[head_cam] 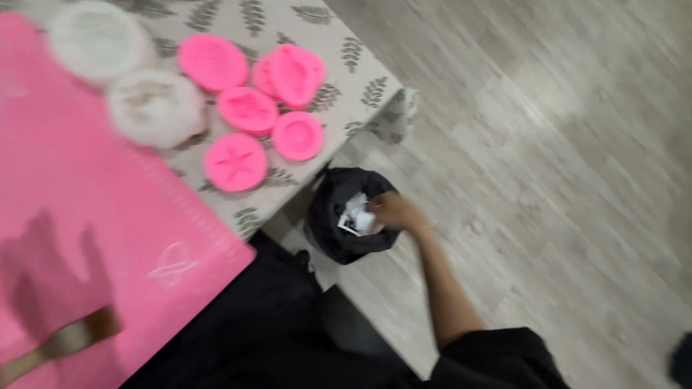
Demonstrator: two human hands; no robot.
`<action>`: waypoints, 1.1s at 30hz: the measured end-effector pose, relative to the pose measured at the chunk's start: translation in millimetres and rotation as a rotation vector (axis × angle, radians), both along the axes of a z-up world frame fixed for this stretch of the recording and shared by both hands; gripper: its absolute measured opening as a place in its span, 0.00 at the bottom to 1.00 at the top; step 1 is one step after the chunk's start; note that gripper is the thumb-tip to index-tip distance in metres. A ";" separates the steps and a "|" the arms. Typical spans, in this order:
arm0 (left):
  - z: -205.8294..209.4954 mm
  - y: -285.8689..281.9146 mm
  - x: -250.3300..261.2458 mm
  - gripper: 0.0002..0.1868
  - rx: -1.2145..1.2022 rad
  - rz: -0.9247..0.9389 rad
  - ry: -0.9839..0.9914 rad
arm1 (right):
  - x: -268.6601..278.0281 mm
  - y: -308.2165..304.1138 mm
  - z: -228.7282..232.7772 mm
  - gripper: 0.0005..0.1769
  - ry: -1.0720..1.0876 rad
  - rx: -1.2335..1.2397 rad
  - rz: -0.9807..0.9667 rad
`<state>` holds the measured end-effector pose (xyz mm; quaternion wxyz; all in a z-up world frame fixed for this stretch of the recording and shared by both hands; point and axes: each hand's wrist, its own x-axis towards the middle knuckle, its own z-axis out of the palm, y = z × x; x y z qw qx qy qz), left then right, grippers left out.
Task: The person wipes pink silicone candle molds with a tissue, folds the used tissue, and arranges the molds on the work table. They then take a large bag of white wax, open it, and scoop or pour wax toward a metal bowl on a scale, preparing material for candle making.
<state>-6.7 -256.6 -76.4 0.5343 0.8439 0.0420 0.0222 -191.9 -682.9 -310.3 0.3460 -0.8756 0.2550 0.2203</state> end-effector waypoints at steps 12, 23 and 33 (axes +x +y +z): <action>25.5 182.2 -7.1 0.24 0.501 0.003 -0.498 | 123.0 290.9 282.8 0.15 -0.399 0.562 0.336; -48.7 328.2 17.8 0.48 0.435 0.069 -0.303 | 219.3 477.1 245.9 0.22 -0.344 -0.295 1.077; -22.7 350.8 53.3 0.44 -0.357 0.236 -0.073 | 284.3 477.2 271.4 0.18 0.142 -0.526 0.854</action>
